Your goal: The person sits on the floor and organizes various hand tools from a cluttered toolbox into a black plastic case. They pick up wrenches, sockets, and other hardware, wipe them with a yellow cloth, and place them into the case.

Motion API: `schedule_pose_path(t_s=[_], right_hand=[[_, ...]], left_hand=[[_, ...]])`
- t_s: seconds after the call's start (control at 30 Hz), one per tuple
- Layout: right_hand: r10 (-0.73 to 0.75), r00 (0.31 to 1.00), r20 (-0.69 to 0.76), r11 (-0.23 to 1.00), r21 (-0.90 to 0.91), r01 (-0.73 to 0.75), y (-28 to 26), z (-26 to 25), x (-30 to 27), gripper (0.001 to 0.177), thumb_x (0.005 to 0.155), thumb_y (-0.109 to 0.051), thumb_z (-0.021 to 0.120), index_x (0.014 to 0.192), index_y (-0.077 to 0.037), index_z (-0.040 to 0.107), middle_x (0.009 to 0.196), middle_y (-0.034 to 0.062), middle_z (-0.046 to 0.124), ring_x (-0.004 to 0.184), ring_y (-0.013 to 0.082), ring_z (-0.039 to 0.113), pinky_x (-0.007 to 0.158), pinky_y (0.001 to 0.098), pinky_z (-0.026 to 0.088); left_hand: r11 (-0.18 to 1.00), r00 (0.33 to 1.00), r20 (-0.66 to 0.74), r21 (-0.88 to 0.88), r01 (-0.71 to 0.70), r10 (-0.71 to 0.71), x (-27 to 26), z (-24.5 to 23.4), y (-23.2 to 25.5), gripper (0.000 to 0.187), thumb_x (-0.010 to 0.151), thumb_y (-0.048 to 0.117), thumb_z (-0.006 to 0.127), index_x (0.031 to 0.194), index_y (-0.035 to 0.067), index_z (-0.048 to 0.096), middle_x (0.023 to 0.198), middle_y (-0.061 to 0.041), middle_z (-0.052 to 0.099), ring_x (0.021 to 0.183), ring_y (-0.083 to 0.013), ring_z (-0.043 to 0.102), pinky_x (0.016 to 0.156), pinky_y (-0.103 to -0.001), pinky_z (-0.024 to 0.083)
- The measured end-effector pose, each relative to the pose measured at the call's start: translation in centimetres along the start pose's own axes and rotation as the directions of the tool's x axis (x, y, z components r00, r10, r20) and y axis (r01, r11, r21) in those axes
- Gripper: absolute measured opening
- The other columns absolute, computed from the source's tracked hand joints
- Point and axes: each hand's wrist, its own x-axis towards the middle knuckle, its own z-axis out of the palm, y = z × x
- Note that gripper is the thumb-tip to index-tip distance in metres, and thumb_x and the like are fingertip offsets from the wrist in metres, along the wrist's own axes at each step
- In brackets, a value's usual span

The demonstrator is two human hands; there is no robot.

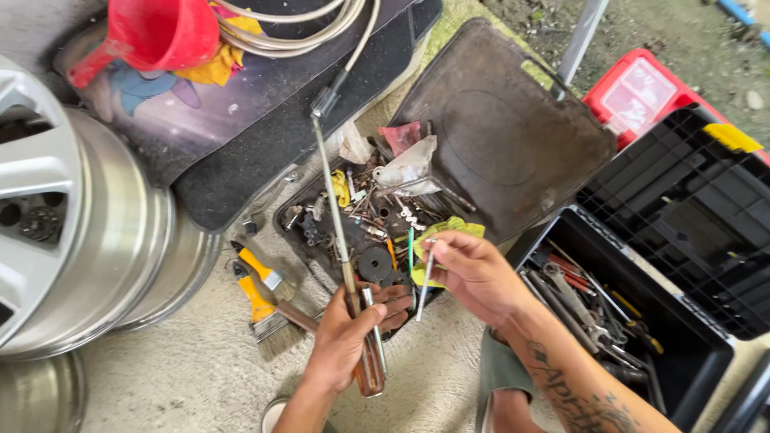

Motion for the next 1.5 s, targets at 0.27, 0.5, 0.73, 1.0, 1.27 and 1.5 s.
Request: schedule_pose_path(t_s=[0.27,0.5,0.73,1.0,1.27,1.5], right_hand=[[-0.036,0.999,-0.001,0.991,0.128,0.036,-1.4,1.1,-1.4,0.018,0.105,-0.015,0.059,0.109,0.000,0.068,0.094,0.0052,0.070,0.085,0.0135,0.065,0.086,0.0350,0.054],[-0.003,0.999,-0.048,0.991,0.131,0.009,-2.2,2.6,-1.2,0.019,0.103,-0.016,0.059,0.109,0.000,0.067,0.089,0.0050,0.068,0.080,0.0133,0.064,0.081,0.0322,0.054],[-0.012,0.999,-0.035,0.993,0.117,0.016,-1.0,1.5,-1.2,0.016,0.103,-0.015,0.060,0.107,0.000,0.066,0.092,0.0052,0.068,0.082,0.0132,0.064,0.083,0.0333,0.054],[0.019,0.999,-0.034,0.985,-0.173,-0.025,0.2,7.3,1.6,0.014,0.099,-0.019,0.073,0.103,-0.006,0.068,0.093,0.0027,0.065,0.087,0.0161,0.060,0.080,0.0342,0.050],[-0.168,0.947,0.273,0.597,-0.737,0.318,-12.7,-1.2,0.9,0.017,0.102,-0.019,0.065,0.100,-0.002,0.065,0.081,0.0021,0.066,0.069,0.0078,0.063,0.060,0.0250,0.054],[-0.220,0.952,-0.211,0.724,-0.690,0.014,-15.0,-13.3,-7.4,0.021,0.100,-0.024,0.065,0.094,-0.005,0.060,0.072,-0.0020,0.058,0.061,0.0048,0.051,0.050,0.0235,0.043]], left_hand=[[0.998,0.999,-0.032,0.053,0.042,-0.040,-1.2,0.4,0.4,0.030,0.087,-0.001,0.060,0.113,0.000,0.046,0.122,-0.030,0.069,0.113,-0.0385,0.073,0.096,-0.047,0.057],[0.998,0.999,-0.029,0.041,0.038,-0.037,-1.8,0.2,0.9,0.030,0.088,-0.001,0.061,0.113,0.000,0.045,0.121,-0.030,0.069,0.114,-0.0378,0.073,0.097,-0.046,0.057],[1.000,1.000,-0.008,0.017,0.005,-0.005,-1.7,-0.9,0.2,0.031,0.088,0.000,0.062,0.114,0.000,0.045,0.121,-0.031,0.068,0.113,-0.0382,0.072,0.097,-0.047,0.057],[0.867,0.932,-0.359,0.480,0.134,0.055,0.5,-0.7,-0.4,0.031,0.086,0.010,0.073,0.115,0.005,0.062,0.101,-0.012,0.075,0.087,-0.0203,0.071,0.080,-0.035,0.056],[0.790,0.889,-0.449,0.575,0.213,0.087,4.4,0.4,-3.6,0.021,0.095,0.010,0.069,0.104,-0.007,0.061,0.080,-0.016,0.067,0.064,-0.0213,0.063,0.056,-0.035,0.052],[0.918,0.771,-0.614,0.383,0.100,0.172,9.5,4.7,-10.6,0.031,0.097,0.013,0.063,0.114,-0.003,0.043,0.087,-0.016,0.065,0.068,-0.0225,0.066,0.058,-0.032,0.059]])
